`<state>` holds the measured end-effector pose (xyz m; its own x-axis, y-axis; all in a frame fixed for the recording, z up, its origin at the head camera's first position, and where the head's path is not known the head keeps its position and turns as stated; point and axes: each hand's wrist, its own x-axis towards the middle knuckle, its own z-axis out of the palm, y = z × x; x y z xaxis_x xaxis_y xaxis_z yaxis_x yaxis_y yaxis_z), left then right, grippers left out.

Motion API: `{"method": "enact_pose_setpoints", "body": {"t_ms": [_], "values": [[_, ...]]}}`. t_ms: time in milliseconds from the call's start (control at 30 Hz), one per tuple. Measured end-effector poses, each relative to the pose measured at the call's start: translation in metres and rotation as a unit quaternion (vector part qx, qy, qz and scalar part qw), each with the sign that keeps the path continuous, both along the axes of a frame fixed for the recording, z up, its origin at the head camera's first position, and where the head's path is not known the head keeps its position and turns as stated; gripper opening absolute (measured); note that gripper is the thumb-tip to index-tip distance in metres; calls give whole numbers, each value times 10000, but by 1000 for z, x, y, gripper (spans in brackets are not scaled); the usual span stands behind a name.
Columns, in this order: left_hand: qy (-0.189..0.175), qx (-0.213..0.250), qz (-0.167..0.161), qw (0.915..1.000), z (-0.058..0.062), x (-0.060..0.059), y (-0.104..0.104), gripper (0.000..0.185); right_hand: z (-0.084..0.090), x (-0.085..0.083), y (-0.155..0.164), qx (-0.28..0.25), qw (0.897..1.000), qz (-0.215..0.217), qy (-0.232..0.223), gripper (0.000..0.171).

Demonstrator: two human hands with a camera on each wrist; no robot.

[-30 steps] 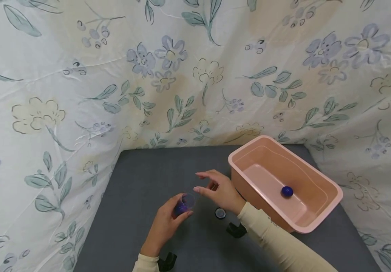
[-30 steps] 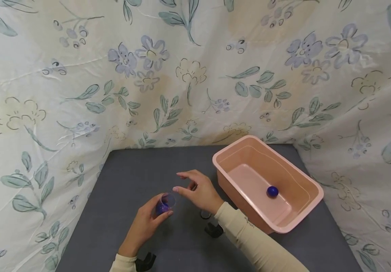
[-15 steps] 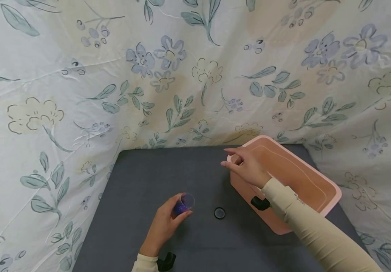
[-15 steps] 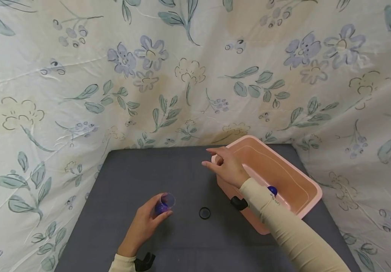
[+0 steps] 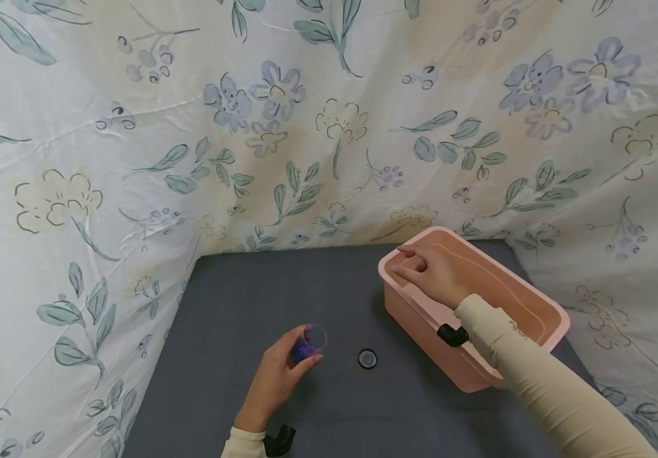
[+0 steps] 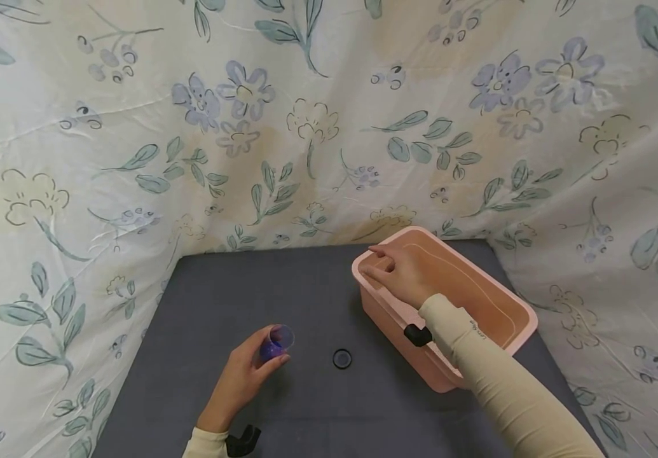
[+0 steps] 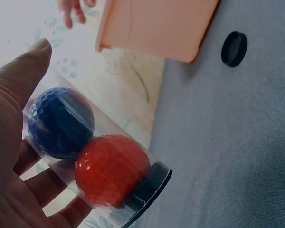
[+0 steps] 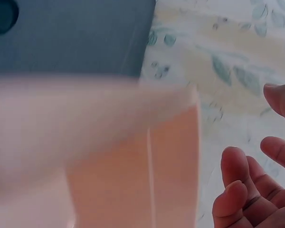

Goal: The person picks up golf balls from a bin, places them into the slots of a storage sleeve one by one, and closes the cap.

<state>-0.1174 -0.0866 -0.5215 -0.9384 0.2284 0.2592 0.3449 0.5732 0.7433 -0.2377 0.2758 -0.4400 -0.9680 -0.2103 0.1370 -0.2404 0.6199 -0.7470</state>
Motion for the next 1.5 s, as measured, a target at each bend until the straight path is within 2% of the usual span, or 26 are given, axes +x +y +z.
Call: {"method": "enact_pose_setpoints", "body": {"t_ms": [300,433,767,1067,1200,1300,1433,1500], "values": [[-13,-24,-30,10000,0,0,-1,58,-15,-15,36,202,9980,-508,-319,63],[-27,-22,-24,10000,0,0,-1,58,-25,-19,46,363,9948,-742,-601,73],[-148,-31,-41,9999,0,1,-2,59,-50,-19,68,809,9913,-883,-552,69],[-227,-26,-15,9997,0,1,-2,58,-70,-22,86,1078,9833,-1042,-1033,77],[-196,-36,-21,9998,0,1,-2,58,-73,-22,92,1410,9803,-908,-1039,68],[-115,-71,-28,9999,0,1,-2,59,-75,-20,96,1859,9729,-803,-1117,61],[-60,-82,-38,9999,-1,1,-2,59,-75,-15,99,2111,9622,-784,-1531,57],[-73,-61,-47,9999,0,1,-2,59,-75,-13,100,2188,9576,-772,-1709,50]]}}
